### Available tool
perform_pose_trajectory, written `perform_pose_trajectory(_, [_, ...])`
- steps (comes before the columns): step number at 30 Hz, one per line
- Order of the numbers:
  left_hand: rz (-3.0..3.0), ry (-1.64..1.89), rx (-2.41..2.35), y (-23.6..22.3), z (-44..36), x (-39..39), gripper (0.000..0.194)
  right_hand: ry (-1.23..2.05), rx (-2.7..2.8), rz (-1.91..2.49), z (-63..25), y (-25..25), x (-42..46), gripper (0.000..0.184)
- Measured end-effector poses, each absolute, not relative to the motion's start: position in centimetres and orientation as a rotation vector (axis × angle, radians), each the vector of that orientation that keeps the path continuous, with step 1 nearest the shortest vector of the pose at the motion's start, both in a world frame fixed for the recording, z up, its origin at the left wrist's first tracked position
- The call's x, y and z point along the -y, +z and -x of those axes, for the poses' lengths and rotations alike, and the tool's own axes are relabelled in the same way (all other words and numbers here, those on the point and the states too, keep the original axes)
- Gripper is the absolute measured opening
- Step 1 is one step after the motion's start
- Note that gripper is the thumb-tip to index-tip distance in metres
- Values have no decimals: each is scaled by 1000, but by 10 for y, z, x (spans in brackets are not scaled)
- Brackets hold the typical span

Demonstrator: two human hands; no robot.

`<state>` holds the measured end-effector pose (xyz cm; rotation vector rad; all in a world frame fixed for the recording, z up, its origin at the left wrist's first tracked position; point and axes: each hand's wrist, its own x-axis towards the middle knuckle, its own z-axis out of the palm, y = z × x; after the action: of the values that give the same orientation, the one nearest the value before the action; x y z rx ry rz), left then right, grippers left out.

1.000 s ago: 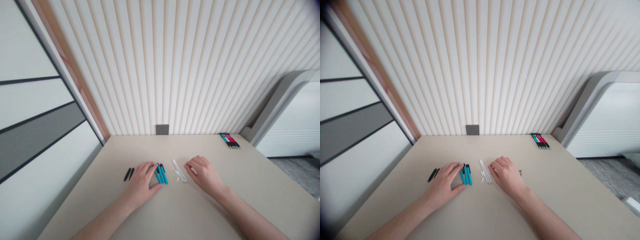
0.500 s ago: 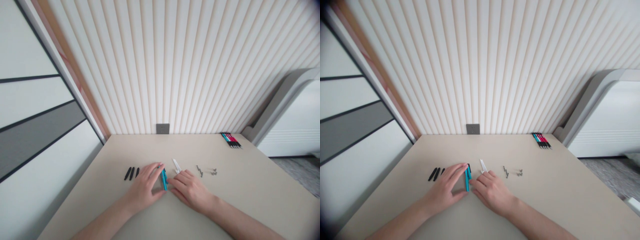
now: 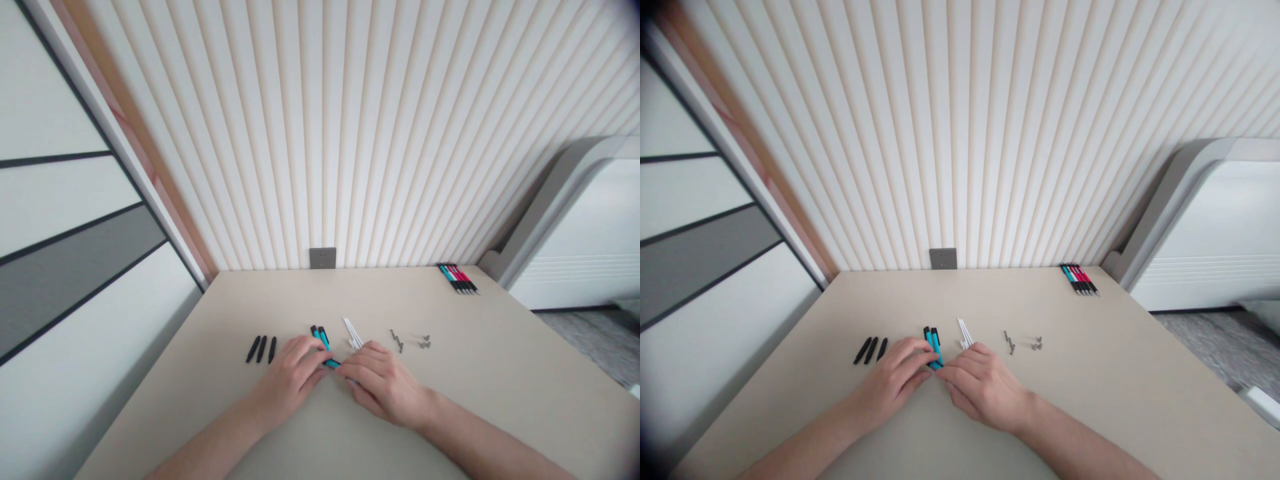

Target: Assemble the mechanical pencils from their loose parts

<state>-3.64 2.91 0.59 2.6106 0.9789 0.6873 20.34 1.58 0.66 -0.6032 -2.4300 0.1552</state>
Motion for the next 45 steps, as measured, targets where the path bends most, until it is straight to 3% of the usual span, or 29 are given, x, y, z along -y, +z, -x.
perform_pose_trajectory(4, [-2566, 734, -1018, 5, 34, -30, 13, 147, 2444, 665, -210, 5, -20, 31])
perform_pose_trajectory(7, [-2376, 802, -1140, 3, 34, -31, 11, 120, 2339, 948, -216, 5, -26, 24])
perform_pose_trajectory(13, [-1939, 884, -1274, 0, 35, -35, 18, 112, 2323, 1450, -226, 3, -40, 16])
perform_pose_trajectory(26, [-2302, 905, -1268, -7, 43, -41, 7, 115, 2346, 1797, -222, 2, -37, 20])
perform_pose_trajectory(45, [-2302, 887, -1297, -3, 41, -42, 7, 168, 2482, 1270, -215, 0, -30, 16])
